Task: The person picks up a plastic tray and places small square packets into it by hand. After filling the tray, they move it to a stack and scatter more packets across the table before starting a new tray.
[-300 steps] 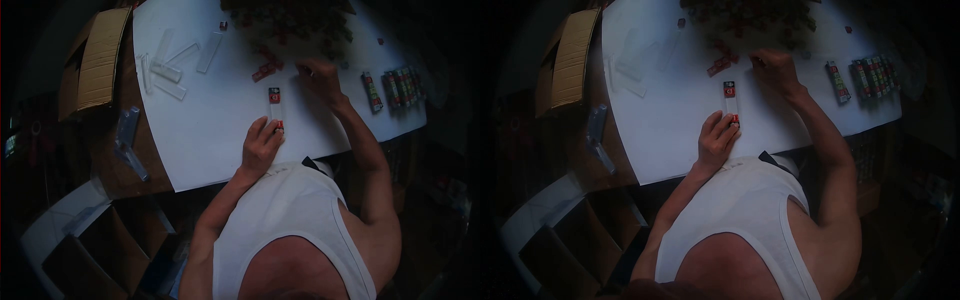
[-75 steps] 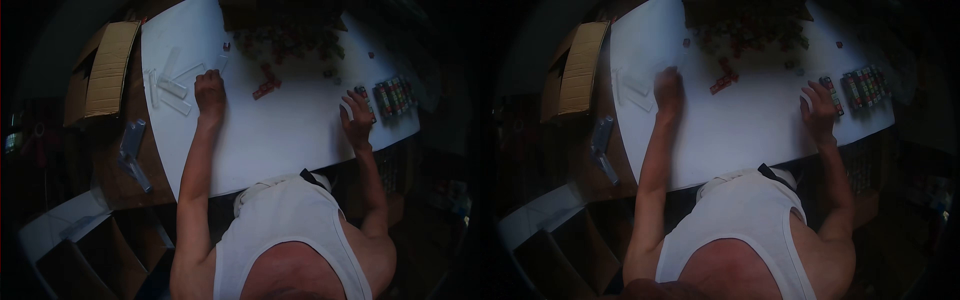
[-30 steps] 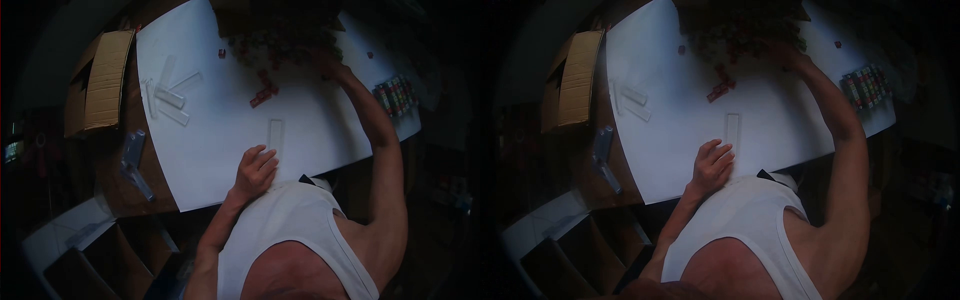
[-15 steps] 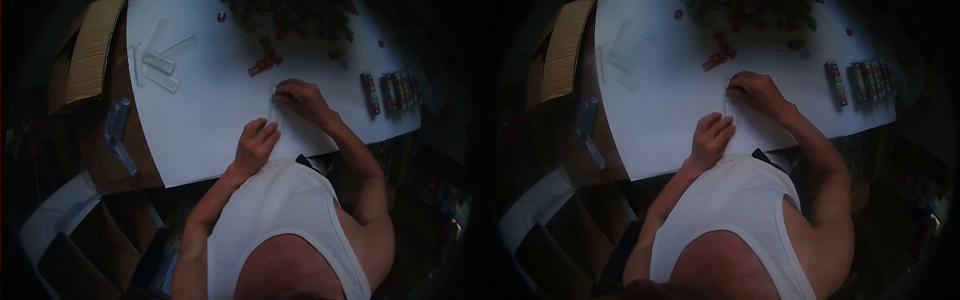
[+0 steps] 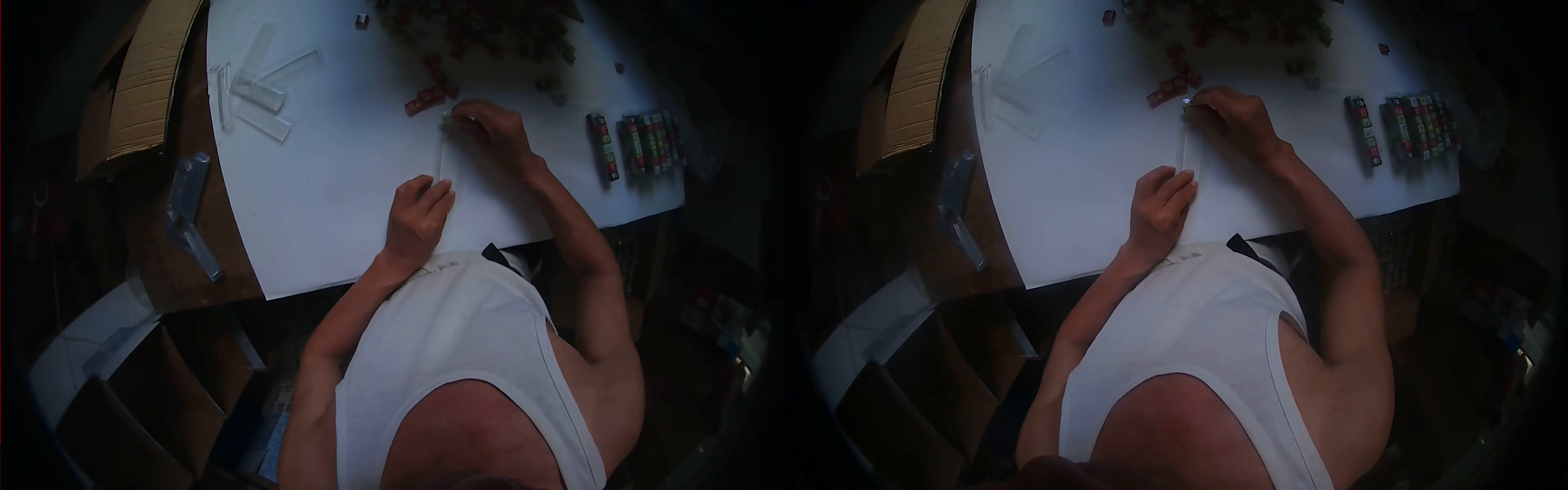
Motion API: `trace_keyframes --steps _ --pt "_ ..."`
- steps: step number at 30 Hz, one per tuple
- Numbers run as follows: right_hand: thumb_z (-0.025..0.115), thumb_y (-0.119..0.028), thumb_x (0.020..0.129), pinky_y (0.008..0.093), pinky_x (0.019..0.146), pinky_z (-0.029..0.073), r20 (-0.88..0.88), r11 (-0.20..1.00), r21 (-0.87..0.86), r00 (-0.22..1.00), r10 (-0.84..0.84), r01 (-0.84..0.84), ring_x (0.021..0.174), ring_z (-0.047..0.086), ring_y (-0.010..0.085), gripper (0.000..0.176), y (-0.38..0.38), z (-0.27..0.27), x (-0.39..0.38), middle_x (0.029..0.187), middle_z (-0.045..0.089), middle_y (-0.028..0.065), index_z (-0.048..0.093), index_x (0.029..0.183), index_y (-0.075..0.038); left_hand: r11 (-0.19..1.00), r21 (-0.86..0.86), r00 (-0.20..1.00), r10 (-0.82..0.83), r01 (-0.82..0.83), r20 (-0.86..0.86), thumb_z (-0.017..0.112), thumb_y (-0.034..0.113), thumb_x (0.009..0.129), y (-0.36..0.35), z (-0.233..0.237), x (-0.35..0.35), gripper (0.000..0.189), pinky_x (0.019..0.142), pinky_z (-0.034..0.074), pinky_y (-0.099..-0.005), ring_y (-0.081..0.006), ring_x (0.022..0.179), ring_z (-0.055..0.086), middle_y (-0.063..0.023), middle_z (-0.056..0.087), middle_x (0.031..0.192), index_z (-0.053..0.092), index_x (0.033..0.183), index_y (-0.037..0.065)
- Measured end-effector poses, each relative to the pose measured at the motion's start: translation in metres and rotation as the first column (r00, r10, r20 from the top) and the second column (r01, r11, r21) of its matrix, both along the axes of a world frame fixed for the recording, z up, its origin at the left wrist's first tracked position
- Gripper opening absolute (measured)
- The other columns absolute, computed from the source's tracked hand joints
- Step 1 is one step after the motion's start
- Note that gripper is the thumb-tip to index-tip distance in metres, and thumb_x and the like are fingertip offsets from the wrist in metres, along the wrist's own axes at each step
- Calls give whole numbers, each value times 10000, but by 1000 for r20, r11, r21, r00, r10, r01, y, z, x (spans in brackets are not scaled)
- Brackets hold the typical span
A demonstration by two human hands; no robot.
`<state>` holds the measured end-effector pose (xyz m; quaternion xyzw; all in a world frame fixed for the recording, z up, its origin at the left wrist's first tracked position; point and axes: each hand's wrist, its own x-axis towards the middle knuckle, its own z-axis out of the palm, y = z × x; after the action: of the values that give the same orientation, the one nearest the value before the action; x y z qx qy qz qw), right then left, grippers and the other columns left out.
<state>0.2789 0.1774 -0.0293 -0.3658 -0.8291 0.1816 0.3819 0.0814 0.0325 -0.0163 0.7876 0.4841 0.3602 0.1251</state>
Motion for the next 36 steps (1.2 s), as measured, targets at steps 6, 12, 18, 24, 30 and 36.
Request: trace_keyframes --steps 6,12,18,24,30,36 --pt "809 -93 883 321 647 593 -27 986 -162 998 -55 50 768 751 232 179 -5 2 -20 941 755 107 725 1039 -64 1000 6 1000 -12 12 7 797 33 828 2 2 3 152 911 536 -417 -308 1093 635 -65 747 1111 765 976 18" --pt "796 -145 911 307 655 584 -210 902 -429 966 -152 49 737 733 167 169 2 9 -20 923 781 103 780 1049 -49 1000 21 1000 -8 8 5 807 46 817 4 -1 4 165 914 536 -415 -308 1093 635 -72 747 1109 763 974 20" --pt "813 -146 902 297 674 589 -131 877 -475 979 -154 74 770 733 165 162 -24 36 -6 923 774 95 787 1023 -41 1000 5 1000 -5 5 1 809 44 807 2 1 2 171 909 543 -421 -312 1094 640 -80 744 1108 759 969 20" --pt "818 -101 870 325 653 589 77 960 -279 997 0 22 730 721 232 105 -71 24 -8 899 731 96 768 957 -69 999 41 1000 -2 2 12 816 26 783 0 -2 -1 182 885 562 -427 -321 1063 659 -88 738 1087 751 953 10" --pt "799 -63 854 350 644 588 47 962 -272 999 -8 20 738 715 257 154 -66 22 7 961 717 100 748 998 -85 999 42 1000 -20 20 12 817 12 780 -4 -1 -1 201 876 565 -424 -328 1062 658 -101 728 1090 746 968 12" --pt "741 -69 886 391 761 599 159 848 31 835 -527 529 895 744 323 178 7 32 75 1041 742 111 746 1060 -106 1000 12 999 0 1 -53 803 50 818 0 15 5 280 951 536 -455 -351 1186 612 -128 699 1242 739 1088 10"
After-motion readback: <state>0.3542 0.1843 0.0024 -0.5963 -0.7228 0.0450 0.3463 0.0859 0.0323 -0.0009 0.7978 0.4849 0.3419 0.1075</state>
